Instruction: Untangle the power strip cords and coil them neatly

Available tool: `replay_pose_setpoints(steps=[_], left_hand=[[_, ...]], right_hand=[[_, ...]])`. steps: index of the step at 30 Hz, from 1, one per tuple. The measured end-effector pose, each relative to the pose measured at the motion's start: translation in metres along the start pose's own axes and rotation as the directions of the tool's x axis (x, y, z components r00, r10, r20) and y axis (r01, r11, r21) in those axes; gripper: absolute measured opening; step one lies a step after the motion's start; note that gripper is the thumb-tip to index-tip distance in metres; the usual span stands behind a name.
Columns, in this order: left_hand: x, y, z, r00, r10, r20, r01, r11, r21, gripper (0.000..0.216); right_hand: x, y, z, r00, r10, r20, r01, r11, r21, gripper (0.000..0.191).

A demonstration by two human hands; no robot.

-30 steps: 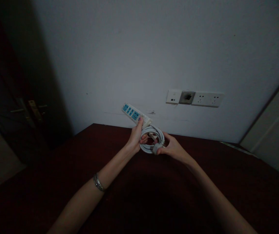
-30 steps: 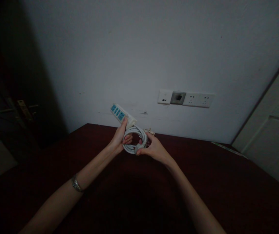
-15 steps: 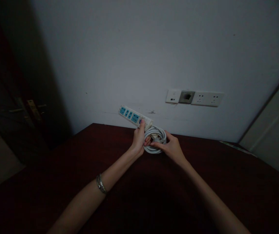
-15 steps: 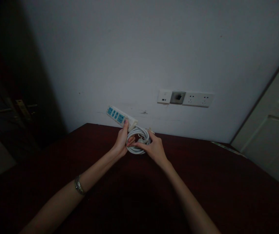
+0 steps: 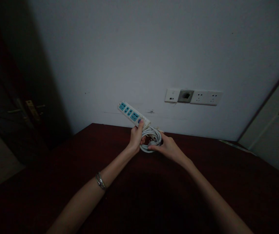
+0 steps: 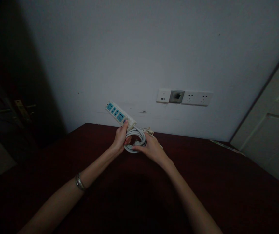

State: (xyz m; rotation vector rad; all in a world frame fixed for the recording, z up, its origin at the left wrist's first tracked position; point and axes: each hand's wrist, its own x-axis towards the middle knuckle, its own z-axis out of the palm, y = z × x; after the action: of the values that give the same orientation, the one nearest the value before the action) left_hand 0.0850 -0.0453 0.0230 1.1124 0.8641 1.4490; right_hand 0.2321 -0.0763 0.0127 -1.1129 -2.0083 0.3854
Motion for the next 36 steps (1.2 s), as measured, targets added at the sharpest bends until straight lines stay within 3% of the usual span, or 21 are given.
replay_pose_setpoints(steps=[6,12,17,20,23,31,36], left_hand=[[0.007,-0.005,-0.004,0.992,-0.114,0.046,0.116,0.991,-0.061,0.058],[0.011,-0.006,-0.007,0.988,-0.141,0.060,0.146,0.985,-0.088,0.055],[0.008,-0.005,-0.006,0.957,-0.215,0.195,0.244,0.959,-0.142,0.058],[0.005,-0.004,-0.002,0.959,-0.218,0.181,0.241,0.963,-0.118,0.060],[0.003,-0.004,0.001,0.980,-0.149,0.131,0.161,0.983,-0.085,0.061],[-0.008,-0.009,0.011,0.998,0.056,0.023,-0.056,0.998,0.009,0.057],[-0.015,-0.009,0.018,0.991,0.129,-0.036,-0.128,0.991,0.031,0.052]], right_hand=[[-0.001,0.004,0.001,0.989,-0.110,0.100,0.106,0.993,0.050,0.058],[-0.005,0.001,-0.011,0.959,-0.098,0.265,0.051,0.983,0.176,0.052],[-0.003,0.006,-0.011,0.979,-0.093,0.180,0.036,0.954,0.297,0.054],[-0.001,0.007,-0.008,0.985,-0.086,0.152,0.030,0.941,0.338,0.056],[0.001,0.007,-0.006,0.993,-0.073,0.097,0.035,0.939,0.343,0.055],[0.001,0.003,0.000,0.994,-0.006,-0.112,0.008,1.000,0.012,0.035],[-0.001,-0.004,0.005,0.974,0.096,-0.207,-0.158,0.938,-0.308,0.027]])
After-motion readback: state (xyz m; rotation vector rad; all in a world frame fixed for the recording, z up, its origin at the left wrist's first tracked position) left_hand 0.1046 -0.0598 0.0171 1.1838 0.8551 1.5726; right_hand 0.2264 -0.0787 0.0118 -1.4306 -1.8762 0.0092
